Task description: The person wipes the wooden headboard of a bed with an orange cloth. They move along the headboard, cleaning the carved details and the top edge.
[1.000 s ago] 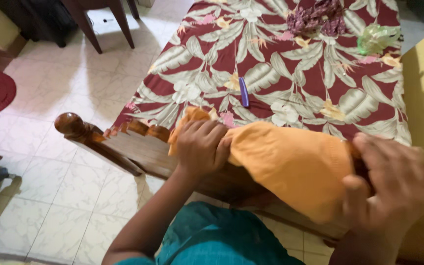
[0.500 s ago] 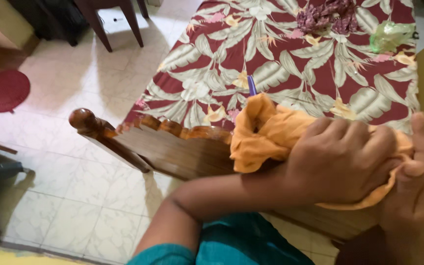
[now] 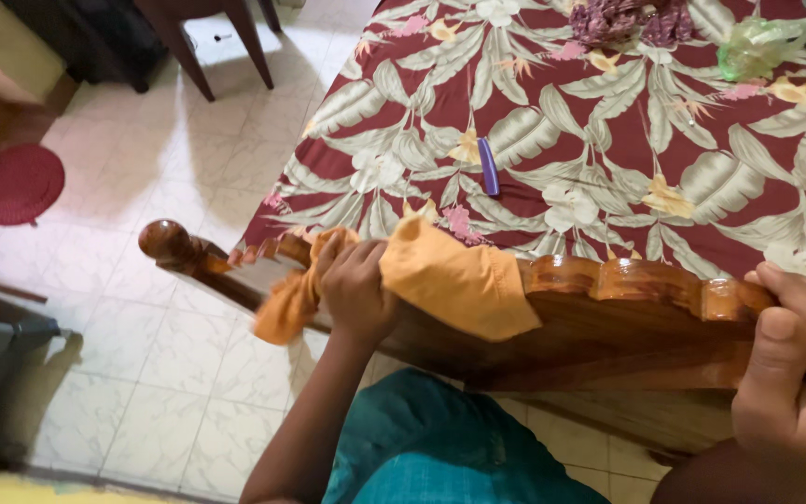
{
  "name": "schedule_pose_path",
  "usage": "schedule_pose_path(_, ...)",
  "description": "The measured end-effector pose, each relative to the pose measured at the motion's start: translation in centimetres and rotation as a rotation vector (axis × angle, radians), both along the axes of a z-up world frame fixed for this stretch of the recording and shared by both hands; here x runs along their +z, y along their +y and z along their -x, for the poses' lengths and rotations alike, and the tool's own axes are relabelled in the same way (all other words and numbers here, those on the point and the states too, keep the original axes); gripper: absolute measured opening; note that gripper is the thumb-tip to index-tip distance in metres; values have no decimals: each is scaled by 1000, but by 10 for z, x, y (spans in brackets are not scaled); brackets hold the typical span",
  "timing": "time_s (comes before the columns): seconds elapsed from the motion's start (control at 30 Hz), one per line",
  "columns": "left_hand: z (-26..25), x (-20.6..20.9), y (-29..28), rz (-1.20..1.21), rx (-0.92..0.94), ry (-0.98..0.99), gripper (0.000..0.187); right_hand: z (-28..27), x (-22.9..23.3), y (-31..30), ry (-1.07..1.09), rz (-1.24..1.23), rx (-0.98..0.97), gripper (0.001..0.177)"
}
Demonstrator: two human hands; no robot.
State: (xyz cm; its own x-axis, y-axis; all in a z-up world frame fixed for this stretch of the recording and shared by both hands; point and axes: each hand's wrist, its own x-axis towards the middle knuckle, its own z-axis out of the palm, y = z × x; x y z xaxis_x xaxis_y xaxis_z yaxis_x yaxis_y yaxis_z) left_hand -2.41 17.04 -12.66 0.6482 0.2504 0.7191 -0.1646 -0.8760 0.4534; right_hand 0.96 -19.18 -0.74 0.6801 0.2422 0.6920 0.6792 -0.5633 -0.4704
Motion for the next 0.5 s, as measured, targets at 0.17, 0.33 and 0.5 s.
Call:
schedule_pose_path(0.17, -19, 49, -61, 159, -329, 97, 46, 5, -1, 7, -40, -19, -18, 35)
schedule_pose_path(0.33, -16, 116, -133, 27, -409, 28, 58, 6, -1, 8, -86, 23, -76, 35)
schedule_pose_path(0.5, -17, 130, -165, -62, -359, -125, 33, 4, -12, -3, -47, 20, -48, 37)
